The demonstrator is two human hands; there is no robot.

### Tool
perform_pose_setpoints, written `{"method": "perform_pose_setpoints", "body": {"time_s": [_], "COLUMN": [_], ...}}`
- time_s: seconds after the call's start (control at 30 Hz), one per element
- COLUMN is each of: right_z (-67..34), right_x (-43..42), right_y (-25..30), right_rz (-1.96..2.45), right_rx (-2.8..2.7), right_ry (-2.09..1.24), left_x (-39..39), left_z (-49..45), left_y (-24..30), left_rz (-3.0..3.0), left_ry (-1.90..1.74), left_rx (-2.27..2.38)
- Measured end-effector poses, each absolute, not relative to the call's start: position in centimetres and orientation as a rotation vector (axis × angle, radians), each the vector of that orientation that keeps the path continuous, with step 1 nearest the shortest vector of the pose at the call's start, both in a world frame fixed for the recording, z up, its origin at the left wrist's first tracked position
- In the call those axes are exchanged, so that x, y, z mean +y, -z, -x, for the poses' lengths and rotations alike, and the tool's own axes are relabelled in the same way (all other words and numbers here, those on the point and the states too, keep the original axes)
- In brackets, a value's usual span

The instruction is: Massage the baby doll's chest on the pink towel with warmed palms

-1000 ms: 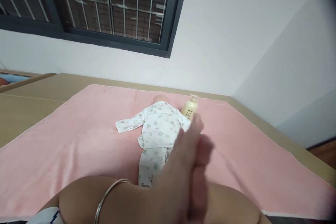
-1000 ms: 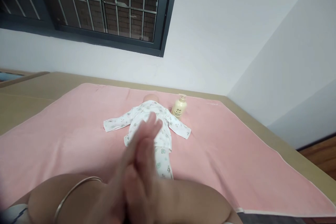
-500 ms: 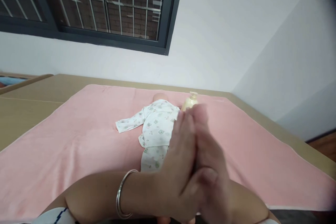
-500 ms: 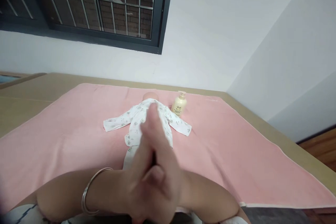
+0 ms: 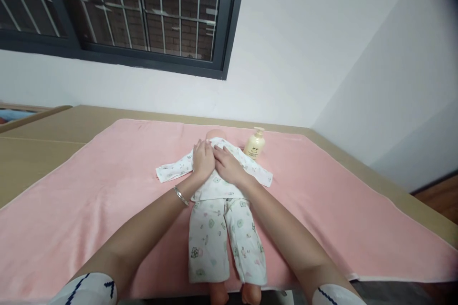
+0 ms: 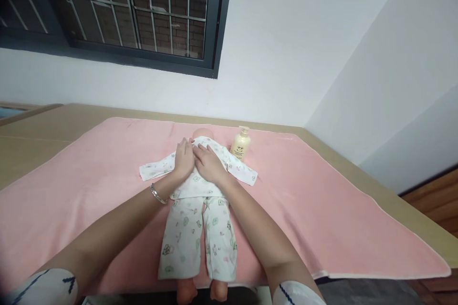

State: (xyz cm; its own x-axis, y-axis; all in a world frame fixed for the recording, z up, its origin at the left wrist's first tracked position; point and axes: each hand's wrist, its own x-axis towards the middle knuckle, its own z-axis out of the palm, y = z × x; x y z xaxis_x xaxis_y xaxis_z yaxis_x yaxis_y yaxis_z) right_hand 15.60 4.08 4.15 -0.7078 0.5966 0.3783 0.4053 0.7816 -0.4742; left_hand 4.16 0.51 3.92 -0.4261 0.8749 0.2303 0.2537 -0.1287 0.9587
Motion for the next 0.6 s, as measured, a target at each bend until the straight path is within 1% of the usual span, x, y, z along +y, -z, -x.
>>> {"method": "perform_pose_setpoints", "body": {"time_s": [0.1, 0.2, 0.3, 0.37, 0.4, 0.47, 0.53, 0.6], "right_z": [-16.4, -16.9, -16.6, -15.9, -15.6, -15.1, -15.1, -15.6], "right_x": [5.9, 7.0, 6.4, 5.3, 4.8, 4.1, 4.4, 5.5], "right_y": [-3.4, -3.2, -2.8, -2.5, -2.4, -2.4, -2.5, -2.6], "right_rz": [0.835, 1.143, 1.488, 1.581, 1.546, 1.330, 1.064, 0.958], "right_rx": [-2.591, -2.475, -2.333, -2.310, -2.340, -2.472, -2.607, -2.640], "right_ry": [-0.365, -0.311, -0.173, -0.085, -0.049, -0.013, -0.064, -0.178], "left_x": [1.8, 2.0, 2.1, 2.4, 2.5, 2.8, 3.0, 3.2], "left_z": [-3.2, -3.1, -3.0, -2.9, -2.8, -2.6, -2.5, -2.5], "left_y": [-1.5, -0.3, 0.0, 0.3, 0.4, 0.8, 1.1, 1.3], "left_rz": [-1.540, -1.674, -1.711, -1.725, -1.728, -1.732, -1.738, -1.739], "left_ry": [-1.516, -1.519, -1.561, -1.570, -1.575, -1.587, -1.599, -1.613], "left_rx": [1.809, 1.846, 1.859, 1.873, 1.883, 1.898, 1.898, 1.892]}}
